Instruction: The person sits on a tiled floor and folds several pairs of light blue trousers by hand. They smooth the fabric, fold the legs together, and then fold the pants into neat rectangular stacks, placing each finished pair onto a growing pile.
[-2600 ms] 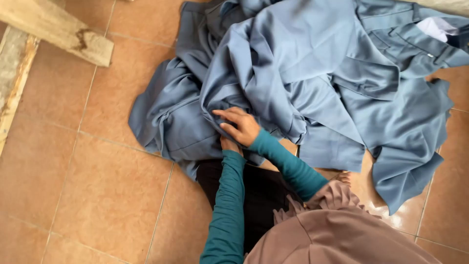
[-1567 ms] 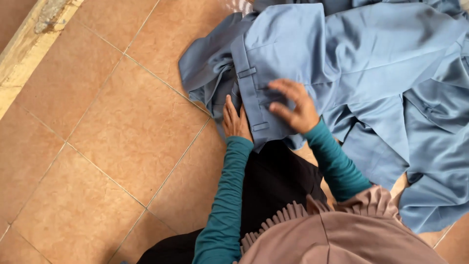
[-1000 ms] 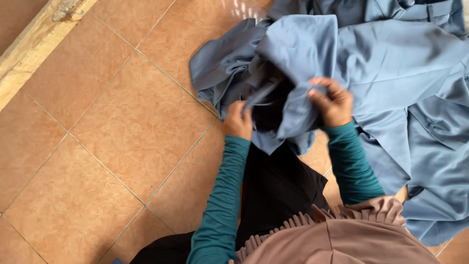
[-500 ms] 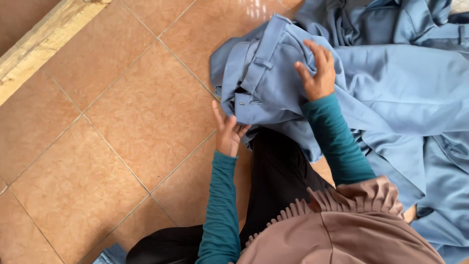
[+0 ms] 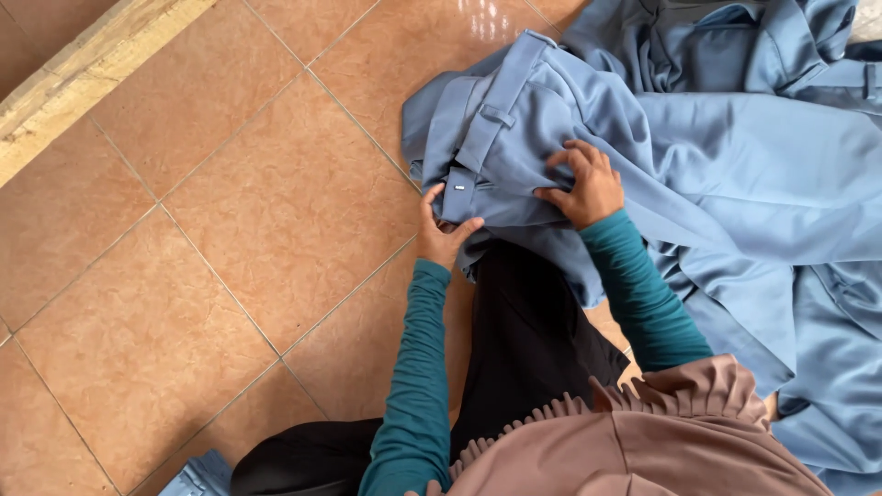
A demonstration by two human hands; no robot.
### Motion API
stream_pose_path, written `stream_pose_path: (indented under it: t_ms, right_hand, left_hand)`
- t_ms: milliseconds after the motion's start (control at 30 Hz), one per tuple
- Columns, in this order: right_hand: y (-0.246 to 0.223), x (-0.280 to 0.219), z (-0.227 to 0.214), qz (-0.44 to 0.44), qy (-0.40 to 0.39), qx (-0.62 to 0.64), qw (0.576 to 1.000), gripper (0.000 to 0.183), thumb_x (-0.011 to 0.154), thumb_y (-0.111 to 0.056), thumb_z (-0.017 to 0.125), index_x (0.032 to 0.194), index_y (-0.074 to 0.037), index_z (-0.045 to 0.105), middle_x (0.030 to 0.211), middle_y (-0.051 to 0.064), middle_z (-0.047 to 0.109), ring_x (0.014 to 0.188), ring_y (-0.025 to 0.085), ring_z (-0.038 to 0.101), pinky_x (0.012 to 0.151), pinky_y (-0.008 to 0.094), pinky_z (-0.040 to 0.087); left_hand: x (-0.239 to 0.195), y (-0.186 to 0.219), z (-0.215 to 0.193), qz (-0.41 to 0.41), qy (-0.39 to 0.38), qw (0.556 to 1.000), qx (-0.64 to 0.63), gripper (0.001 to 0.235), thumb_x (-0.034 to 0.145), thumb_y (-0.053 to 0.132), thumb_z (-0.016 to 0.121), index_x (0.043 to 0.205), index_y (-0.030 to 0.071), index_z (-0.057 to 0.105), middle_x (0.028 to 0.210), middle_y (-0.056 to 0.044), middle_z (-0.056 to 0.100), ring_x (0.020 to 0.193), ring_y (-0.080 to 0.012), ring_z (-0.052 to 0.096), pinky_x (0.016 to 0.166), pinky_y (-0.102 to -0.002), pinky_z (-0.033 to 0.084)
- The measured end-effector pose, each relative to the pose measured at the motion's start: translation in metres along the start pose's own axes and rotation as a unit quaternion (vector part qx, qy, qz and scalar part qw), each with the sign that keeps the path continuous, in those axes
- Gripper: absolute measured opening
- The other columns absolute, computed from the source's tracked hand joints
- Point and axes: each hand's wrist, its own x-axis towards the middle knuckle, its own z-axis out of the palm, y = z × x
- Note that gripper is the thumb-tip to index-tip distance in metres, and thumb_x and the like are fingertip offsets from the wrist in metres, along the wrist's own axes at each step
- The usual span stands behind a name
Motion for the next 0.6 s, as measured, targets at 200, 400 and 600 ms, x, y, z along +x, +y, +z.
stream_pose_path:
  t_ms: [200,400,600]
  right_hand:
    - [-0.011,0.01,-0.016,0.005,-0.025,0.063,0.998,0.071,0.07,-0.061,0.09,0.13,-0.033,0.065,0.135,0.007,0.056,0.127,0.034,0.057,0.106,0.051,0.045]
    - [0.033,0.017,0.049,-0.015,0.034,-0.009,0.999,0.026,0.085,-0.041,0.084,0.108,-0.033,0.073,0.084,-0.003,0.065,0.087,0.025,0.071,0.079,0.043,0.058]
    - [-0.005,0.044,-0.035,-0.063,0.306,0.066,0.948,0.014,0.1,-0.028,0.084,0.095,-0.038,0.075,0.081,-0.013,0.067,0.08,0.014,0.071,0.077,0.026,0.056]
  left_hand:
    - [0.025,-0.094,-0.042,-0.013,-0.009,0.982,0.187,0.041,0.068,0.047,0.097,0.092,0.024,0.075,0.088,0.0,0.063,0.08,-0.0149,0.069,0.067,-0.026,0.061]
    - [0.016,-0.058,-0.033,0.026,0.047,0.984,0.169,0.044,0.072,0.047,0.095,0.072,0.014,0.066,0.076,-0.003,0.051,0.066,-0.0175,0.059,0.057,-0.032,0.05]
    - [0.047,-0.011,-0.001,-0.001,0.105,0.976,0.19,0.053,0.071,0.064,0.086,0.071,0.019,0.058,0.064,-0.003,0.056,0.063,-0.0198,0.059,0.065,-0.034,0.052]
